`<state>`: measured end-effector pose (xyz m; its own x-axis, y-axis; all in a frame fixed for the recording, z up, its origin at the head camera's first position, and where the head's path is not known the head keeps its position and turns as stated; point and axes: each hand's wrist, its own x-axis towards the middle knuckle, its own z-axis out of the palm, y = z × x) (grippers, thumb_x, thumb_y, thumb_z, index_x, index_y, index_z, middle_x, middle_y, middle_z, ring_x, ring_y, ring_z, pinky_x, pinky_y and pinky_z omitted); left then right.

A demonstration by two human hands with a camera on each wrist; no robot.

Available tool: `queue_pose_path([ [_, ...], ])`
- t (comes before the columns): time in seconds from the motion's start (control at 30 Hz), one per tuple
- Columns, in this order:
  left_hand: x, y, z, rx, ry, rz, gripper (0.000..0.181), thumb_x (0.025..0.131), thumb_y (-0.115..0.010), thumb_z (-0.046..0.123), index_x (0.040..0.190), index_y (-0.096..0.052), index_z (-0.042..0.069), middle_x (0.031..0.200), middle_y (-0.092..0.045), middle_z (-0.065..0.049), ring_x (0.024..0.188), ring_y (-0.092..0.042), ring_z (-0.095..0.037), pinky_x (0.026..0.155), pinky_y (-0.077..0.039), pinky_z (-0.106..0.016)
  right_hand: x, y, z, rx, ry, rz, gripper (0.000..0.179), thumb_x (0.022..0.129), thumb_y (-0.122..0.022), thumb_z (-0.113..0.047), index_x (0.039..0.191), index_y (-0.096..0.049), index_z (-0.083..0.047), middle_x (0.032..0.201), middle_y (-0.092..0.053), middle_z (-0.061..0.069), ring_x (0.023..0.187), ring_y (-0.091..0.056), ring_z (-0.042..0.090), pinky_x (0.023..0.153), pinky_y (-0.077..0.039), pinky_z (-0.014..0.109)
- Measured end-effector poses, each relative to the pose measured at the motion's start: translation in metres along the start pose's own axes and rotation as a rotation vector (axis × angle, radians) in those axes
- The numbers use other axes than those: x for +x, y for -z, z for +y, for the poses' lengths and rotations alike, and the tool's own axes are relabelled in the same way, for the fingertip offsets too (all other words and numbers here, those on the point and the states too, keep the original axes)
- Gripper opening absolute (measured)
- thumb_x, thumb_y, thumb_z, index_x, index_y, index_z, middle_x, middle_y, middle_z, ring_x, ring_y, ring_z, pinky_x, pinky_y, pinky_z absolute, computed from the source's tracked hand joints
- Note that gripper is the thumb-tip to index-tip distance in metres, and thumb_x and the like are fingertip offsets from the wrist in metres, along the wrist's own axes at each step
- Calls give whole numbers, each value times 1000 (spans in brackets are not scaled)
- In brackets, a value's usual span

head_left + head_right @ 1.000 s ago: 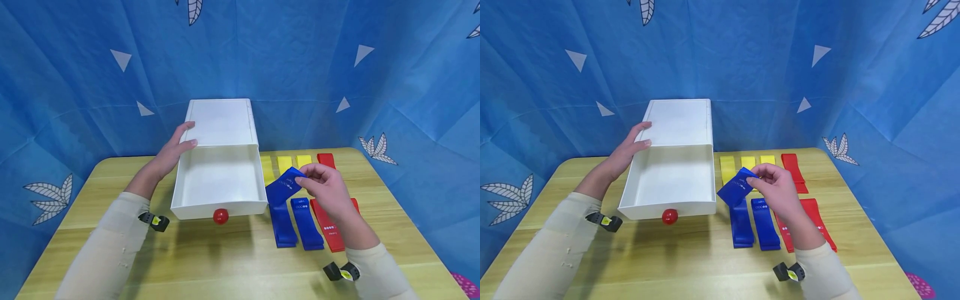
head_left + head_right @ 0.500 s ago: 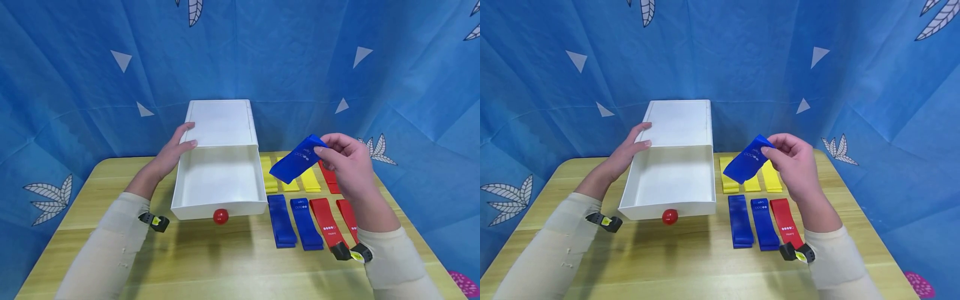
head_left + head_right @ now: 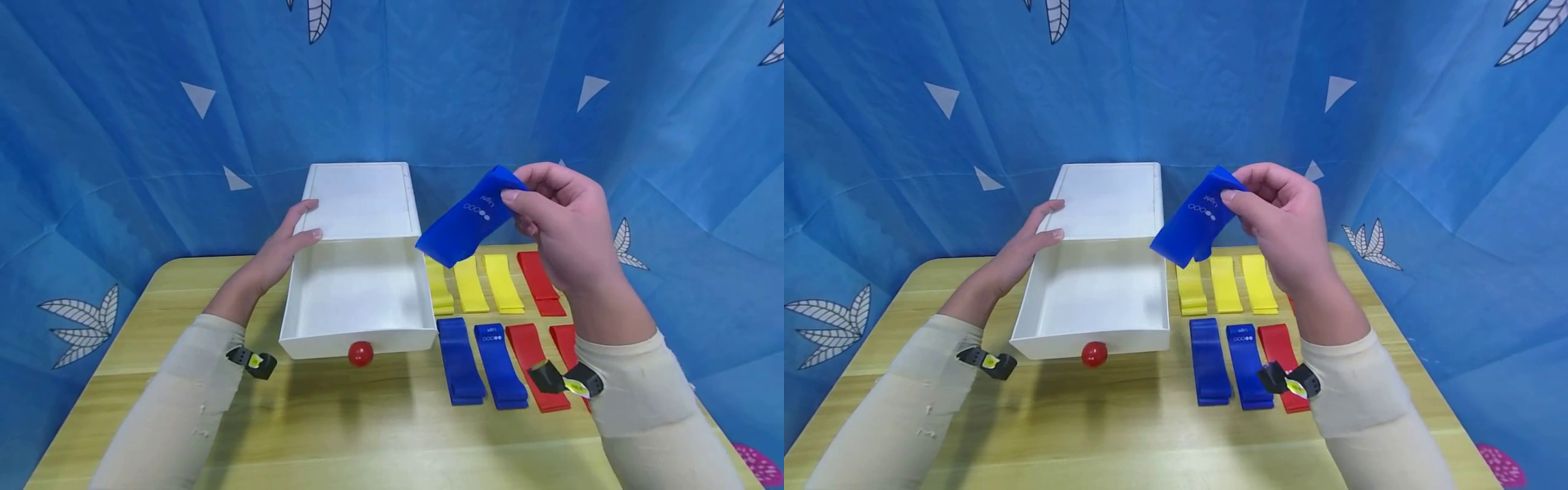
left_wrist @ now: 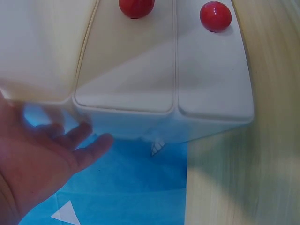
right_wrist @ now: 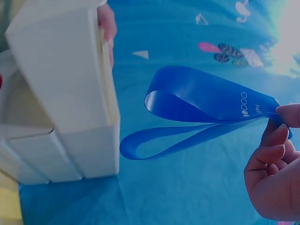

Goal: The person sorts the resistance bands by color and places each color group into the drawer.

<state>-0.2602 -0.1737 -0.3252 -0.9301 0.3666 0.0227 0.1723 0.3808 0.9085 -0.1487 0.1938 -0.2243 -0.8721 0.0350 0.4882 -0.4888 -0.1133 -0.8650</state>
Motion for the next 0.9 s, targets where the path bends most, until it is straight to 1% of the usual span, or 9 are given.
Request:
queue_pose_path([
  [0.13, 0, 1, 0, 5, -6, 1, 69, 100, -45, 46, 159, -12, 31, 163, -10, -7, 137, -32, -37, 101, -38, -63, 3, -15, -7, 17, 7, -39, 10, 94, -68, -4, 100, -71, 4, 85, -63, 13, 66, -47, 19, 58, -46, 22],
  [0.23, 1, 1, 0, 2, -10, -1, 69, 100, -45, 46, 159, -12, 31, 163, -10, -7, 136, -32, -38, 100, -39, -63, 4, -28, -7, 9, 2, -75, 8, 94, -67, -4, 100, -72, 1, 88, -64, 13, 68, -49, 20, 59, -45, 22],
  [0.37, 0, 1, 0, -2, -9, 0, 69, 100, -44, 45, 159, -11, 31, 162, -10, -8, 135, -34, -38, 99, -41, -62, 3, -46, 2, -41, -14, -128, 7, 94, -66, -3, 100, -71, -2, 90, -64, 14, 71, -49, 22, 60, -45, 24],
  [0.5, 0, 0, 0, 12, 2, 5, 70, 100, -45, 48, 159, -12, 32, 162, -12, -7, 134, -35, -38, 97, -43, -61, -2, -65, 11, -69, -60, -173, 9, 93, -66, -3, 101, -70, -2, 92, -65, 15, 76, -53, 25, 63, -47, 28],
  [0.7, 1, 0, -3, 7, -4, 17, 69, 100, -46, 48, 158, -14, 31, 161, -16, -8, 133, -37, -38, 95, -46, -59, -9, -93, 25, -55, -121, -262, 11, 92, -66, -4, 102, -69, 0, 96, -68, 16, 83, -58, 30, 67, -48, 32],
  [0.8, 1, -1, -4, 8, -6, 21, 69, 100, -46, 51, 158, -14, 31, 160, -17, -9, 134, -35, -39, 95, -45, -60, -13, -105, 30, -35, -139, -308, 11, 93, -66, -4, 103, -69, 1, 95, -68, 15, 82, -58, 29, 67, -48, 32],
  [0.9, 1, -2, -4, 21, 1, 24, 71, 98, -46, 55, 158, -13, 33, 161, -16, -6, 138, -31, -38, 98, -42, -62, -18, -115, 35, -3, -163, -340, 12, 93, -66, -4, 103, -68, 2, 94, -67, 15, 78, -57, 27, 63, -46, 30],
])
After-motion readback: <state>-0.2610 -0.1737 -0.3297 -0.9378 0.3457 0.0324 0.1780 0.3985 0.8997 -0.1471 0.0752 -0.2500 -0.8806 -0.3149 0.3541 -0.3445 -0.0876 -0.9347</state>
